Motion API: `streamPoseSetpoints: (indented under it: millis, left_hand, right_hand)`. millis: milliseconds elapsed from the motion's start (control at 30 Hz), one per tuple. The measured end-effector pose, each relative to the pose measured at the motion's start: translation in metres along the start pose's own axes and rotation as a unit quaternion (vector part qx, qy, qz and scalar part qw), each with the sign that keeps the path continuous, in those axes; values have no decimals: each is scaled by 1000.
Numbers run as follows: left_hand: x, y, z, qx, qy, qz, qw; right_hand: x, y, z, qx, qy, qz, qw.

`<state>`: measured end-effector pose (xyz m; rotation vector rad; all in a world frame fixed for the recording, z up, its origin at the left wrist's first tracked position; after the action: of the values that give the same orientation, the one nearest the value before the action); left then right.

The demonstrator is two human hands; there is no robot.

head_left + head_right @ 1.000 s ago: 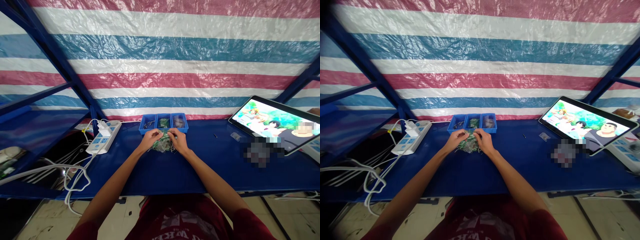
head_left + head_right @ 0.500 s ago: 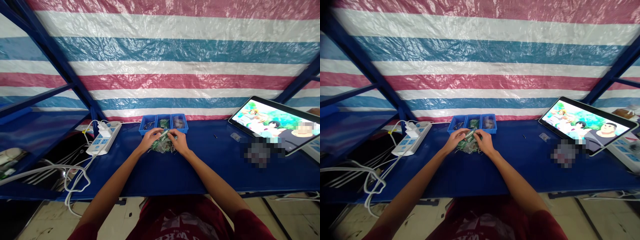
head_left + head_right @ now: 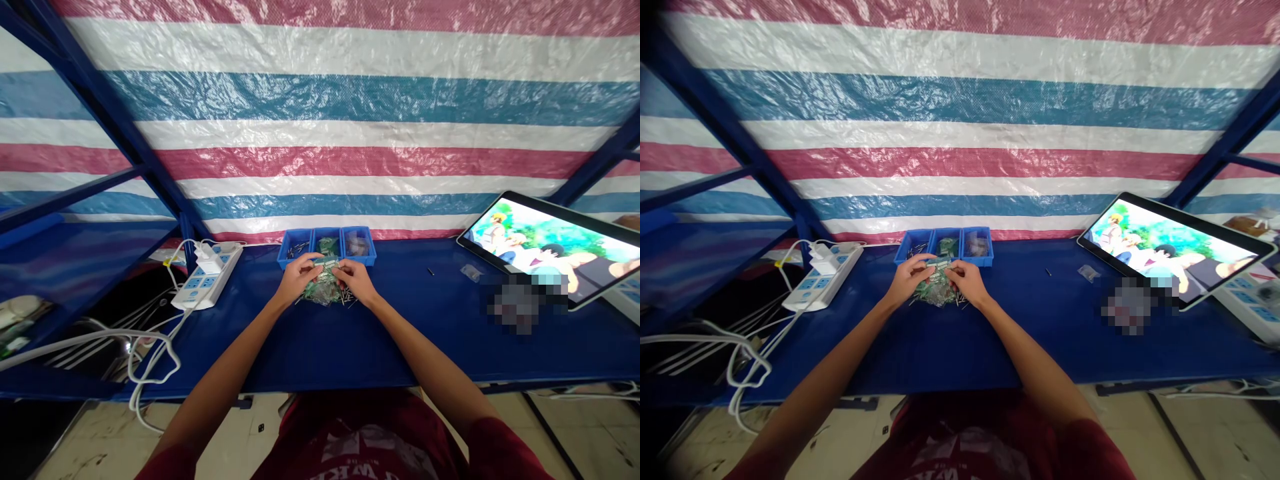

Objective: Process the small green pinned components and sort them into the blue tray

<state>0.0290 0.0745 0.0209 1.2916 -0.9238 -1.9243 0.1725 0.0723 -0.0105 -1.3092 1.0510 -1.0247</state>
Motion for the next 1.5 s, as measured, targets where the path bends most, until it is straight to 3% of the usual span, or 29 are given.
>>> streamPoseSetpoints:
  millis: [167,267,367,500,567,667,800,967,1100,1200,1500]
  left_hand:
    - [-5,-4,14,-10,94,-14,995]
    - [-22,-6,28,-50,161,-16,986]
    - [-51,-10,27,-131,120,-8,984]
    - [-68,-7,29,-290,112,-29,950]
    - [-62,-3,23,-321,85,-52,942]
    - [-43,3,5,-290,-17,-78,954]
    - [-21,8,-3,-250,-116,-73,958]
    - [-14,6,7,-293,-149,-82,941]
    - [-8,-4,2,-326,-196,-97,920]
    - [-5,-8,-1,-330,-206,-105,915]
    - [-7,-8,11,-350,-150,-101,919]
  right_hand:
    - [2,-6,17,52,113,28,992]
    - [3,-7,23,64,144,33,987]
    - [4,-7,24,82,145,32,985]
    - [5,-10,22,120,148,49,980]
    - [6,-13,24,150,160,58,974]
    - [6,-16,27,234,178,67,954]
    - [1,-14,20,385,140,44,911]
    - [1,-5,5,506,79,31,858]
    - [0,0,0,530,75,33,844]
    - [-1,2,1,522,77,38,849]
    - [-1,-2,12,481,131,42,866]
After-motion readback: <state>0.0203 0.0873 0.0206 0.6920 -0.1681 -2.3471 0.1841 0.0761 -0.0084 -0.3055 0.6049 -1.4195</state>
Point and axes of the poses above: each hand's wrist, its own x-axis away from the middle knuckle, its own z-axis out of the back of the hand, y = z × x, the point moved 8 cm from there along -x, towards the middle knuckle, and after that the axes turned 11 degrees about -z, right-handed, at the moved point
